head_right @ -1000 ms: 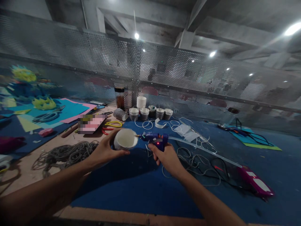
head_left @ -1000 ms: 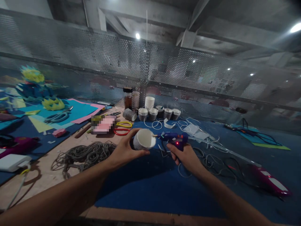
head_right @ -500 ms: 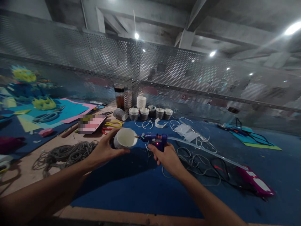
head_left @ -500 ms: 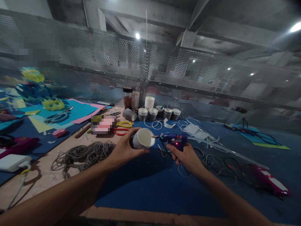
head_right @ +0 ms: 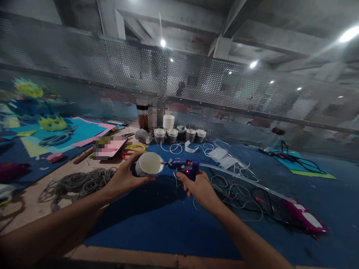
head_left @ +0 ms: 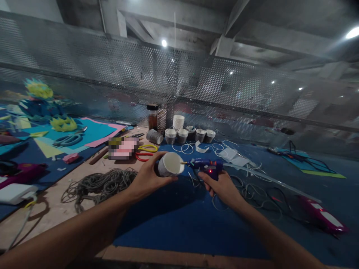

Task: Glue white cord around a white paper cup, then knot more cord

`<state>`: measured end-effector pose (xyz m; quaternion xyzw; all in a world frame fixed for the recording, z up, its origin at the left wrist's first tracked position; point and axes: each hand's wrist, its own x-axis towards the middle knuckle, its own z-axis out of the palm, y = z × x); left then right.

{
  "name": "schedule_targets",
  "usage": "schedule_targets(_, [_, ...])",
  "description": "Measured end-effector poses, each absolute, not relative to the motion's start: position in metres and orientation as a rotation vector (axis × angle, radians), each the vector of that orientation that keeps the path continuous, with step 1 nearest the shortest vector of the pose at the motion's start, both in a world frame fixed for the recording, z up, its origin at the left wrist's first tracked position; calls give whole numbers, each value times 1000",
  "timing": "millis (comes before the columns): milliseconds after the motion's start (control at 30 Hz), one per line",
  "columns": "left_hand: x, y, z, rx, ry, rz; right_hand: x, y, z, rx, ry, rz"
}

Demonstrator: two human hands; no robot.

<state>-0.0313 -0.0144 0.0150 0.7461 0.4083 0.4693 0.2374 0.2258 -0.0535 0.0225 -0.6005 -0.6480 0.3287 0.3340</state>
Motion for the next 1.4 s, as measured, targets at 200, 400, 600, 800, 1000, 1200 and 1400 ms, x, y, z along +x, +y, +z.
schedule_targets(200, [-32, -12, 13, 2038, 1117, 1302, 227, -52, 19, -1580, -1681, 843])
schedule_targets(400, [-33, -10, 12, 2018, 1169, 1310, 225, -53, 17, -1580, -1700, 851])
schedule_targets(600, [-30, -14, 16, 1922, 1137, 1319, 221, -56, 24, -1480, -1685, 948])
schedule_targets(800, [-29, -15, 18, 1888, 1114, 1318, 217, -58, 26, -1313, -1593, 1107])
schedule_targets(1000, [-30, -14, 15, 1884, 1067, 1232, 215, -57, 26, -1168, -1375, 1240])
schedule_targets(1200, [-31, -13, 13, 1856, 1060, 1209, 212, -56, 24, -1161, -1359, 1252])
schedule_targets(1400, [-31, -13, 14, 1831, 1086, 1207, 211, -56, 19, -1126, -1368, 1268])
